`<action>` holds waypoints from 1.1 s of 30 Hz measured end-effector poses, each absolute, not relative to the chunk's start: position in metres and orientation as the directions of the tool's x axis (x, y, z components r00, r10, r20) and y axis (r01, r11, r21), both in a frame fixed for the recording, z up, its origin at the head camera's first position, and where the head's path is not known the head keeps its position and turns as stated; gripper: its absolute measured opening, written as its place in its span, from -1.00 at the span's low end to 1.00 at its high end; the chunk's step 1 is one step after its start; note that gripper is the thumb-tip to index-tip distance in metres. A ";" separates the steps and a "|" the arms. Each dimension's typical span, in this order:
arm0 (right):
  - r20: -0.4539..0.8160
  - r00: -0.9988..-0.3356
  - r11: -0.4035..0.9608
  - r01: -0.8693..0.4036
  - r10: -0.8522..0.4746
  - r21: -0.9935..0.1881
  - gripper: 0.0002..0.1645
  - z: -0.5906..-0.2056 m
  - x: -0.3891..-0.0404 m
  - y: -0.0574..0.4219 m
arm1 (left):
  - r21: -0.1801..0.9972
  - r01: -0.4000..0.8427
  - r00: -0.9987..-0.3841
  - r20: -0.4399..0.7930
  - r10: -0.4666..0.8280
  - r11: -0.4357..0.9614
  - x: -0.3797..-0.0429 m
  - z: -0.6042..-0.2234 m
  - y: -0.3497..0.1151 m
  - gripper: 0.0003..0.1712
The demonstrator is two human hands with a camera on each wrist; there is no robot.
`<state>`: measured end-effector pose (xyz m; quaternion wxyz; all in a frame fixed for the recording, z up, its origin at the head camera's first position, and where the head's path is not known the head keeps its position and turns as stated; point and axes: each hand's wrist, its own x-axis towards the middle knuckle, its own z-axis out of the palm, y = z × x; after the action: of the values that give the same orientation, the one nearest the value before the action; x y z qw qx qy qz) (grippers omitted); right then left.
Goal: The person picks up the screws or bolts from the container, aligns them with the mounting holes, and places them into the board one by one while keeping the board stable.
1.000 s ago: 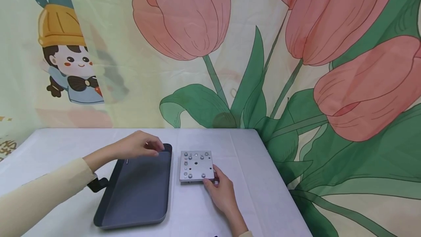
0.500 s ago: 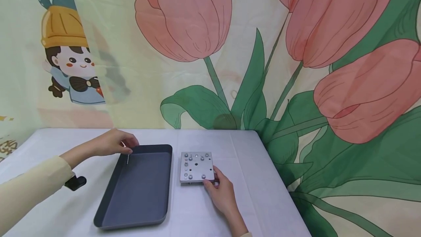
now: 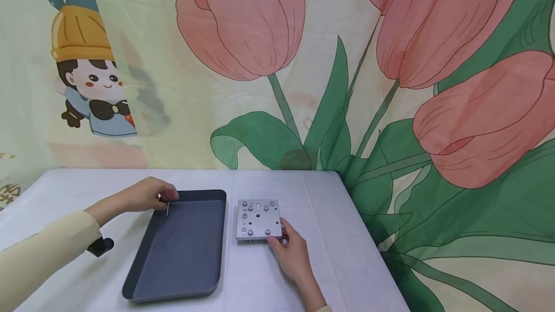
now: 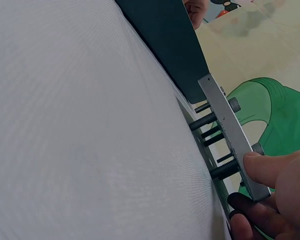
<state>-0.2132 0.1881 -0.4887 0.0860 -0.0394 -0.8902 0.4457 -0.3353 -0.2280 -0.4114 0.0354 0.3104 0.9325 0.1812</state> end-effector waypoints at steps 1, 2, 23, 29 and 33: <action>0.120 -0.982 0.602 -0.008 0.146 -0.799 -0.21 -0.489 -0.213 0.188 | 0.346 0.575 -0.802 0.056 0.595 0.742 -0.335 -0.412 -0.227 -0.69; 0.122 -0.982 0.603 -0.010 0.146 -0.798 -0.21 -0.488 -0.213 0.188 | 0.335 0.582 -0.799 0.066 0.597 0.741 -0.333 -0.412 -0.227 -0.68; 0.122 -0.982 0.600 -0.010 0.147 -0.800 -0.20 -0.488 -0.213 0.188 | 0.088 0.660 -0.730 0.310 0.609 0.746 -0.328 -0.447 -0.220 -0.58; 0.123 -0.981 0.604 -0.007 0.150 -0.797 -0.20 -0.488 -0.214 0.189 | 0.144 0.634 -0.759 0.306 0.575 0.760 -0.326 -0.447 -0.218 -0.68; 0.115 -0.981 0.600 0.001 0.156 -0.800 -0.20 -0.489 -0.214 0.188 | 0.159 0.613 -0.780 0.273 0.563 0.774 -0.326 -0.447 -0.217 -0.73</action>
<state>-0.2144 0.1878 -0.4887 0.0865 -0.0441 -0.8902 0.4452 -0.3260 -0.2169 -0.4466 -0.1055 0.3142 0.9358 0.1204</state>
